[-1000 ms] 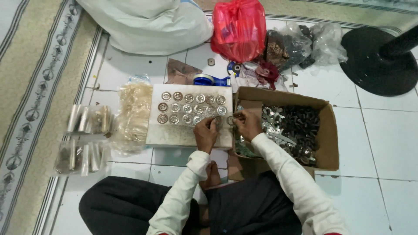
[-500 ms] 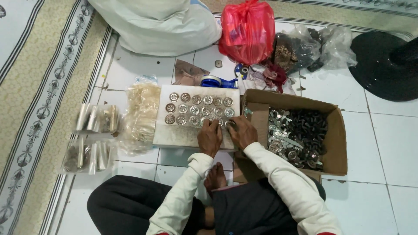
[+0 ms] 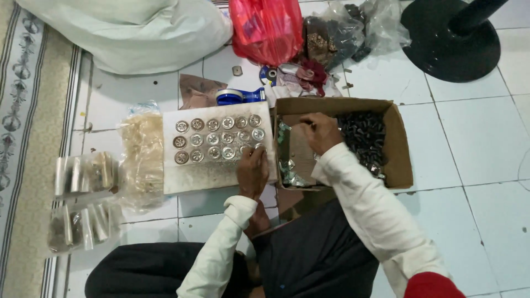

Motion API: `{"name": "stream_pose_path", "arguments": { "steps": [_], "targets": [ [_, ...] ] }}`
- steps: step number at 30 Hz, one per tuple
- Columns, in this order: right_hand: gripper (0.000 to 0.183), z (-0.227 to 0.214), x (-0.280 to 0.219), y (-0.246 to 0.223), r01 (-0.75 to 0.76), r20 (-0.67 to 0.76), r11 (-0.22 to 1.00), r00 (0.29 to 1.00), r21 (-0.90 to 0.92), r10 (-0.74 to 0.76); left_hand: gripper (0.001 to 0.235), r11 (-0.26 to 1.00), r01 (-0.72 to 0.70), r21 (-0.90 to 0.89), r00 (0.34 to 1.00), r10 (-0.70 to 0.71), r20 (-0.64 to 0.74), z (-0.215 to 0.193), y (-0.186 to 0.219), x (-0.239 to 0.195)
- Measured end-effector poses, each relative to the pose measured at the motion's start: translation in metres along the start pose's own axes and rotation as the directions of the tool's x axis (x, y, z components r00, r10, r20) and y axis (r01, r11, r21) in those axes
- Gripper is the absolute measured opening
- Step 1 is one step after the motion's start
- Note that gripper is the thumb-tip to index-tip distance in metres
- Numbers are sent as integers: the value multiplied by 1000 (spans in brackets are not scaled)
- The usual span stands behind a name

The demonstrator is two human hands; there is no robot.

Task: The person is picking small metal rings from a cardboard box and arranging them on a template board or placing them into small plastic bags.

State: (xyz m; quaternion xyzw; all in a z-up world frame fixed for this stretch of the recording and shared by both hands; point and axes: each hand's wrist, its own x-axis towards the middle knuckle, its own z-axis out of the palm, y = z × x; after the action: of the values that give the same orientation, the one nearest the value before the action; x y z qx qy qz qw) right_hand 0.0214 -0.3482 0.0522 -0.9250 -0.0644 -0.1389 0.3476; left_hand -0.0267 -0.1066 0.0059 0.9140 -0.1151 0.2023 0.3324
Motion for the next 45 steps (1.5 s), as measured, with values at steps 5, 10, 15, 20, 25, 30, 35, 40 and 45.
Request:
{"name": "stream_pose_path", "arguments": {
  "steps": [5,10,15,20,25,30,35,40,45],
  "targets": [
    [20,-40,-31,78,-133,299,958,931,-255,209,10,987,-132,-92,966,149,212,70,53,6],
    [42,7,-79,162,-138,511,899,782,-417,357,11,989,-144,28,890,117,440,193,64,-17],
    [27,20,-95,192,127,565,866,801,-484,198,25,1000,23,2,769,-19,639,254,55,-30],
    [51,-4,-86,146,-77,581,955,779,-285,236,19,998,-48,35,659,6,752,238,57,-14],
    [82,24,-103,216,-246,628,947,709,-207,322,20,999,-34,-19,637,37,770,186,73,-1],
    [44,11,-109,213,-375,523,873,699,-313,488,25,986,86,-146,597,67,799,170,70,6],
    [28,-34,-102,171,-511,437,831,710,-220,552,32,956,133,-261,652,114,750,180,59,-4],
    [25,-20,-119,222,-552,343,832,772,-56,535,42,765,329,-553,645,246,723,183,69,-4],
    [35,-31,-116,180,-713,451,611,696,343,559,37,519,715,-468,516,61,855,164,83,0]
  ]
}}
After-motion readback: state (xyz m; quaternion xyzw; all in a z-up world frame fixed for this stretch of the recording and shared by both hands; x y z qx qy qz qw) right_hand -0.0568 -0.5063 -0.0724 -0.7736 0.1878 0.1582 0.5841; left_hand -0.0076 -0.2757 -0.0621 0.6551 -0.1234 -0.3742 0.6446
